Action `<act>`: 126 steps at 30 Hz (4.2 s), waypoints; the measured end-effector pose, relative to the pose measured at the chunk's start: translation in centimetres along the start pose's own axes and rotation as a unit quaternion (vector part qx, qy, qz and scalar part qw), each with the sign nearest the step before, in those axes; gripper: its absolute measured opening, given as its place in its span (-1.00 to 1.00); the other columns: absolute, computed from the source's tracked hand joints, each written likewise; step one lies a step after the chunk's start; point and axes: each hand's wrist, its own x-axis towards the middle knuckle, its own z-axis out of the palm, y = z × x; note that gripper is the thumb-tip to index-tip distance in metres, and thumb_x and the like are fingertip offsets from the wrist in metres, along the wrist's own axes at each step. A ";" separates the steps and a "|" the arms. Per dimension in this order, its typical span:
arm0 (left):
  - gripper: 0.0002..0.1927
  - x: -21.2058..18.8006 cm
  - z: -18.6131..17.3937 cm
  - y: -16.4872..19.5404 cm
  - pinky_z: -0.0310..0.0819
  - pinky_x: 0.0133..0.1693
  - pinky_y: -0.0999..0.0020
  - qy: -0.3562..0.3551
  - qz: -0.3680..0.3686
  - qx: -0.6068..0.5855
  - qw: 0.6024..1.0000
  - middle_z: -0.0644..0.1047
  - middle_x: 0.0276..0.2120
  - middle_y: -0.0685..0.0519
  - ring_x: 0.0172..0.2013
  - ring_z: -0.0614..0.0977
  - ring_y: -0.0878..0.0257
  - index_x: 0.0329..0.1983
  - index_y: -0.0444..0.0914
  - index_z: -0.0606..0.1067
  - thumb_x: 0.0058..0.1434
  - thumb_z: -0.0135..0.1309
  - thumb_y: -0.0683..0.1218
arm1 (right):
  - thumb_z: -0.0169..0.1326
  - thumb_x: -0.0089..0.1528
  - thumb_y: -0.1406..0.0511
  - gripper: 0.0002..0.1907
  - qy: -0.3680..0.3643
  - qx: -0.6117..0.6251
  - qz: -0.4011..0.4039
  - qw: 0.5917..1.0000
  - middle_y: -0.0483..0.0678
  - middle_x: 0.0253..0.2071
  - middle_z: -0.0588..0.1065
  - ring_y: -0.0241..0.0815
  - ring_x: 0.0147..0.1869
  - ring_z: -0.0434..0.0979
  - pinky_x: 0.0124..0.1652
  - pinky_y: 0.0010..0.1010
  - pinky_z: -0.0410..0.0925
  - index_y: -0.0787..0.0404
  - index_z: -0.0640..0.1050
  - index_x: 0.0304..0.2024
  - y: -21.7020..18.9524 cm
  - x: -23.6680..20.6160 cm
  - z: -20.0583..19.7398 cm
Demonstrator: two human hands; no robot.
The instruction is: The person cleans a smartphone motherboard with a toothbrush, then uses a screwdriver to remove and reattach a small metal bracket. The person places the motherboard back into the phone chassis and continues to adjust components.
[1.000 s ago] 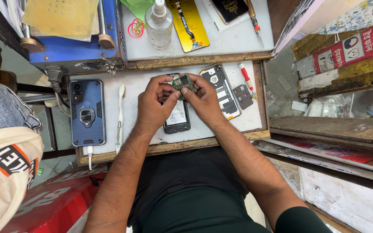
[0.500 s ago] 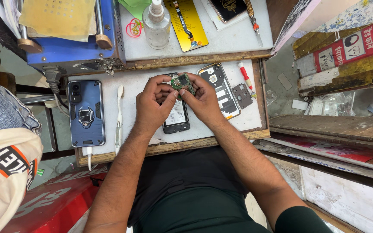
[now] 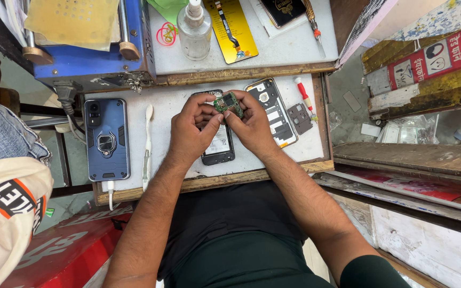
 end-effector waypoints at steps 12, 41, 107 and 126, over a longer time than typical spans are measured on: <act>-0.59 0.0 0.0 -0.1 0.72 -0.13 0.39 0.006 0.006 0.005 1.000 0.66 -0.22 -0.03 -0.15 0.76 0.25 0.20 -0.22 0.38 0.32 0.19 -0.23 | 0.02 0.39 0.47 -0.62 -0.005 -0.003 0.008 1.000 -0.03 0.00 0.51 -0.35 0.09 0.55 0.06 -0.47 0.51 0.30 0.36 0.26 -0.3 0.1 0.1; -0.79 0.0 -0.1 0.3 0.66 -0.15 0.44 0.048 0.016 -0.021 0.998 0.66 -0.20 -0.02 -0.17 0.72 0.31 0.07 -0.33 0.53 0.41 0.11 -0.18 | 0.09 0.39 0.42 -0.61 -0.017 0.006 -0.008 1.000 -0.02 0.04 0.52 -0.32 0.14 0.54 0.14 -0.44 0.48 0.34 0.38 0.26 -0.7 0.1 0.5; -0.92 0.6 6.8 4.7 0.51 -0.29 0.07 0.011 0.052 0.269 0.962 0.58 -0.37 -0.11 -0.33 0.64 -0.06 -0.25 -0.32 0.47 0.32 0.12 -0.20 | 0.04 0.47 0.30 -0.75 0.107 0.312 -0.052 0.942 0.05 0.01 0.54 -0.06 -0.03 0.68 -0.16 -0.31 0.56 0.17 0.38 0.17 -4.8 -0.9 -5.8; -0.85 -0.1 -1.1 2.2 0.66 -0.14 0.39 0.019 -0.010 -0.233 0.972 0.62 -0.23 0.02 -0.21 0.69 0.31 -0.01 -0.37 0.49 0.39 0.10 -0.24 | 0.01 0.24 0.64 -0.74 0.111 -0.076 -0.153 0.979 0.01 0.21 0.52 -0.52 -0.27 0.35 -0.31 -0.65 0.23 0.32 0.65 -0.18 -3.0 0.0 1.7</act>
